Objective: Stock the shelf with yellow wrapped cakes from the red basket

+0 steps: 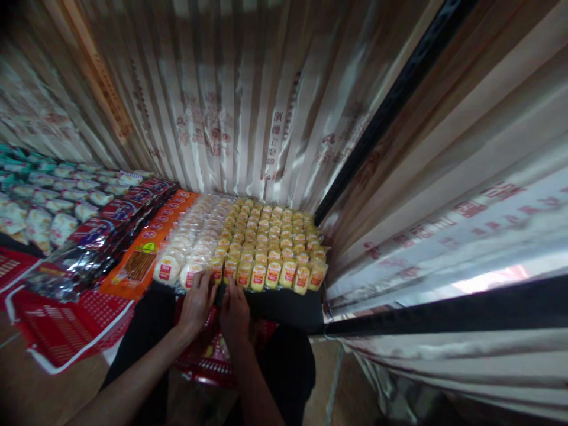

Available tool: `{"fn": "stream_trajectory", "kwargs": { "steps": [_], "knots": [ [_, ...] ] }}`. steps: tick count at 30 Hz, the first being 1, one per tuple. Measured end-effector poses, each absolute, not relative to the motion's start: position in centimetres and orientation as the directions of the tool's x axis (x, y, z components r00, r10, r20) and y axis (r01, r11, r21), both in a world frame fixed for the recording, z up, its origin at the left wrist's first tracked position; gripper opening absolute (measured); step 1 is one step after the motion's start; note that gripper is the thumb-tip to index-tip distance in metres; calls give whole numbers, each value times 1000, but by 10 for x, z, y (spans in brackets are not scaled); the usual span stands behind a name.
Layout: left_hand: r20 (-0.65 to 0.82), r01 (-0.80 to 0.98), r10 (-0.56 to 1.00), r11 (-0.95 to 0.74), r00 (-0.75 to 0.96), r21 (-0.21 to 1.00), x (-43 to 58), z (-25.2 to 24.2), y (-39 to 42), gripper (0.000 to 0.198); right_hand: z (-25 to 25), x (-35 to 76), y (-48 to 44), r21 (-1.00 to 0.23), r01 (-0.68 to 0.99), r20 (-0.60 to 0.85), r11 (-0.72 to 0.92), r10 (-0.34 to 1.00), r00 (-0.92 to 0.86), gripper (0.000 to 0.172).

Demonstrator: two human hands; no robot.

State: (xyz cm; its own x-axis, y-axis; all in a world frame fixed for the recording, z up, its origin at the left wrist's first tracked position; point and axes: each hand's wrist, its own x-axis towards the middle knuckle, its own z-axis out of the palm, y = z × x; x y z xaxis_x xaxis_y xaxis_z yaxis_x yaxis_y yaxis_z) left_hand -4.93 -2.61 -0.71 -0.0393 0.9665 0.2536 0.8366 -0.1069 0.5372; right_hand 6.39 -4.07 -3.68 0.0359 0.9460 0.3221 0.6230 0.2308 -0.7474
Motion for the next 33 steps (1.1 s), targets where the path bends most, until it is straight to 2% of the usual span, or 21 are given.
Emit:
{"fn": "stream_trajectory", "kwargs": {
  "steps": [16,28,33],
  "knots": [
    [220,771,975,-150,14,619,-40,-15,-34,45,-34,65,-43,-790,579,288,202,956,59,43],
    [320,764,947,-218,16,608,-41,-26,-37,45,-36,62,-42,-754,619,338,221,938,76,44],
    [343,756,938,-254,42,603,-43,-29,-37,45,-32,61,-42,-781,595,298,191,951,86,47]
  ]
}}
